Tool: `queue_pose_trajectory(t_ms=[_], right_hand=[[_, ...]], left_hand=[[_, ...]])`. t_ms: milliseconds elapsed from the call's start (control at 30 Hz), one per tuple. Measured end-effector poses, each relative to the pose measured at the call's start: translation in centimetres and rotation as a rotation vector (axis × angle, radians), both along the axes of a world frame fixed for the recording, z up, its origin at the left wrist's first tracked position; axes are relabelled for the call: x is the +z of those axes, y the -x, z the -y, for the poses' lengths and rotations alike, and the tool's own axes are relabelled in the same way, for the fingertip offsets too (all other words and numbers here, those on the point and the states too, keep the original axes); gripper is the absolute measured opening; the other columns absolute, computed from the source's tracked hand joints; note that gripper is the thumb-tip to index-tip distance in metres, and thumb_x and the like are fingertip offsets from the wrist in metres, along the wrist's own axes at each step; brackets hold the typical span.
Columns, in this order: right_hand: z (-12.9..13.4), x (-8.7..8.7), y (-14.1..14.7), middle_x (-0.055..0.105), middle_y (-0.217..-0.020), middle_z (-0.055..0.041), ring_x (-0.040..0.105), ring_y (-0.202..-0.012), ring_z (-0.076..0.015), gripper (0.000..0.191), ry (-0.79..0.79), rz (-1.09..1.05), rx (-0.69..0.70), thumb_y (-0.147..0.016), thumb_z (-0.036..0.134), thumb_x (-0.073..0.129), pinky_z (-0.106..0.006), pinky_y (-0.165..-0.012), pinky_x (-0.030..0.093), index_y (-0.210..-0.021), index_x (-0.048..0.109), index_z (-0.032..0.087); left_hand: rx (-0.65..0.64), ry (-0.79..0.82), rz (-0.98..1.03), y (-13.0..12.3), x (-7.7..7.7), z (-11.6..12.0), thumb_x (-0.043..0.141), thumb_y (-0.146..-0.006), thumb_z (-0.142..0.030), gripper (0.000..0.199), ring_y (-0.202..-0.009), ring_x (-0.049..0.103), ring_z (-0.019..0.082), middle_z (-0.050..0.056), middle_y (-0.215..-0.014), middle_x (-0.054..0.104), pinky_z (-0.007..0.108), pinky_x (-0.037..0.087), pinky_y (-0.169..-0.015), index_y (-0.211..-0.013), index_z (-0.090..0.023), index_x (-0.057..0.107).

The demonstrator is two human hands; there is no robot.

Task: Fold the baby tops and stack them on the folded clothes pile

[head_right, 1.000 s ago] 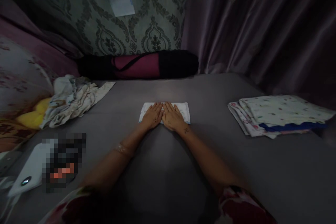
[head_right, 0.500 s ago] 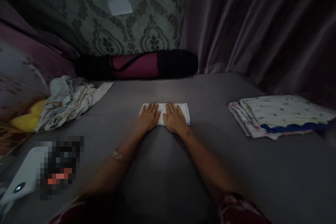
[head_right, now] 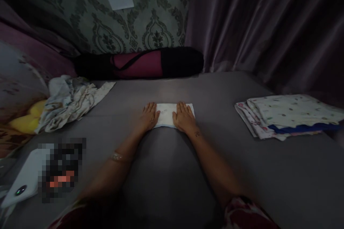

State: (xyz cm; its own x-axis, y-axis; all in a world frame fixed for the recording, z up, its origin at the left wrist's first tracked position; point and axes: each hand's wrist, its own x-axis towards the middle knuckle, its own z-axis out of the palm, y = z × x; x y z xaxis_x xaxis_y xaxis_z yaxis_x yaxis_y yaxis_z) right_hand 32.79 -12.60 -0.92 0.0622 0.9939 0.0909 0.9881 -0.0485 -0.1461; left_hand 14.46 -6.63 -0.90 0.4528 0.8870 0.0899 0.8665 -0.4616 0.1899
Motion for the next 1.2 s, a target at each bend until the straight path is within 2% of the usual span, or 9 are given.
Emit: queue_pose_trajectory(t_ms=[167,267,400,533,667,767,833,1033,1200], right_hand=[[0.2,0.2,-0.5,0.031,-0.154,-0.0178,0.024,-0.144,-0.0275,0.063,0.010,-0.024,-0.002,-0.097,0.037,0.019,-0.043,-0.118,0.015,-0.147,0.032,-0.001],[0.3,0.2,-1.3,0.030,-0.154,-0.0182,0.023,-0.144,-0.0292,0.063,-0.023,-0.016,-0.048,-0.097,0.037,0.019,-0.045,-0.117,0.016,-0.146,0.032,-0.001],[0.3,-0.4,-2.1,0.031,-0.154,-0.0186,0.022,-0.144,-0.0306,0.063,0.021,-0.033,-0.069,-0.096,0.037,0.020,-0.045,-0.116,0.020,-0.145,0.034,-0.001],[0.2,-0.2,-2.1,0.032,-0.154,-0.0170,0.023,-0.144,-0.0294,0.061,0.034,-0.049,-0.078,-0.096,0.036,0.021,-0.045,-0.116,0.021,-0.145,0.035,0.003],[-0.2,1.3,-0.1,0.031,-0.154,-0.0166,0.022,-0.144,-0.0300,0.059,0.021,-0.013,-0.056,-0.098,0.037,0.020,-0.051,-0.117,0.014,-0.147,0.035,0.007],[-0.8,2.2,2.5,0.028,-0.156,-0.0137,0.021,-0.144,-0.0288,0.057,-0.002,0.003,0.115,-0.099,0.038,0.021,-0.050,-0.117,0.015,-0.149,0.033,0.013],[-1.2,2.1,4.0,0.028,-0.156,-0.0118,0.022,-0.144,-0.0283,0.056,-0.001,0.001,0.186,-0.099,0.037,0.022,-0.049,-0.116,0.017,-0.149,0.034,0.016],[-1.6,1.2,4.9,0.030,-0.155,-0.0116,0.023,-0.144,-0.0281,0.055,0.030,0.025,0.176,-0.099,0.034,0.024,-0.048,-0.116,0.018,-0.149,0.034,0.014],[-2.1,2.3,5.7,0.031,-0.155,-0.0142,0.022,-0.144,-0.0305,0.055,0.089,0.042,0.164,-0.099,0.034,0.025,-0.052,-0.115,0.017,-0.147,0.037,0.011]], left_hand=[[-0.002,0.022,0.009,0.4,-0.2,-0.4,0.020,-0.098,-0.040,0.061,-0.143,0.026,0.031,0.019,-0.153,0.033,0.047,0.023,-0.116,-0.145,-0.003,0.034],[0.015,0.017,0.038,0.9,-0.3,-0.6,0.019,-0.098,-0.040,0.061,-0.143,0.026,0.030,0.019,-0.153,0.031,0.048,0.022,-0.117,-0.146,-0.005,0.034],[0.015,0.071,0.062,1.5,-0.6,-0.8,0.024,-0.098,-0.041,0.059,-0.145,0.023,0.030,0.016,-0.156,0.028,0.050,0.021,-0.117,-0.147,-0.010,0.031],[0.032,0.103,0.177,1.6,-0.7,-1.2,0.027,-0.098,-0.040,0.055,-0.144,0.026,0.029,0.015,-0.154,0.032,0.052,0.021,-0.116,-0.144,-0.013,0.037],[0.126,0.171,0.458,2.1,-0.2,-1.9,0.018,-0.100,-0.040,0.054,-0.137,0.040,0.024,0.013,-0.146,0.047,0.046,0.028,-0.115,-0.137,-0.014,0.048],[0.211,0.226,0.640,2.8,0.1,-2.4,0.013,-0.100,-0.043,0.061,-0.133,0.046,0.022,0.015,-0.141,0.052,0.038,0.037,-0.110,-0.136,-0.010,0.049],[0.259,0.224,0.697,3.3,0.2,-2.7,0.009,-0.100,-0.045,0.064,-0.133,0.046,0.022,0.015,-0.141,0.051,0.036,0.038,-0.109,-0.137,-0.009,0.047],[0.323,0.227,0.776,3.9,-0.1,-3.2,0.003,-0.099,-0.044,0.066,-0.131,0.048,0.021,0.013,-0.140,0.053,0.038,0.039,-0.108,-0.136,-0.012,0.048],[0.373,0.252,0.994,3.7,-0.4,-3.4,0.014,-0.099,-0.047,0.062,-0.127,0.052,0.021,0.014,-0.134,0.058,0.036,0.038,-0.108,-0.128,-0.011,0.056]])
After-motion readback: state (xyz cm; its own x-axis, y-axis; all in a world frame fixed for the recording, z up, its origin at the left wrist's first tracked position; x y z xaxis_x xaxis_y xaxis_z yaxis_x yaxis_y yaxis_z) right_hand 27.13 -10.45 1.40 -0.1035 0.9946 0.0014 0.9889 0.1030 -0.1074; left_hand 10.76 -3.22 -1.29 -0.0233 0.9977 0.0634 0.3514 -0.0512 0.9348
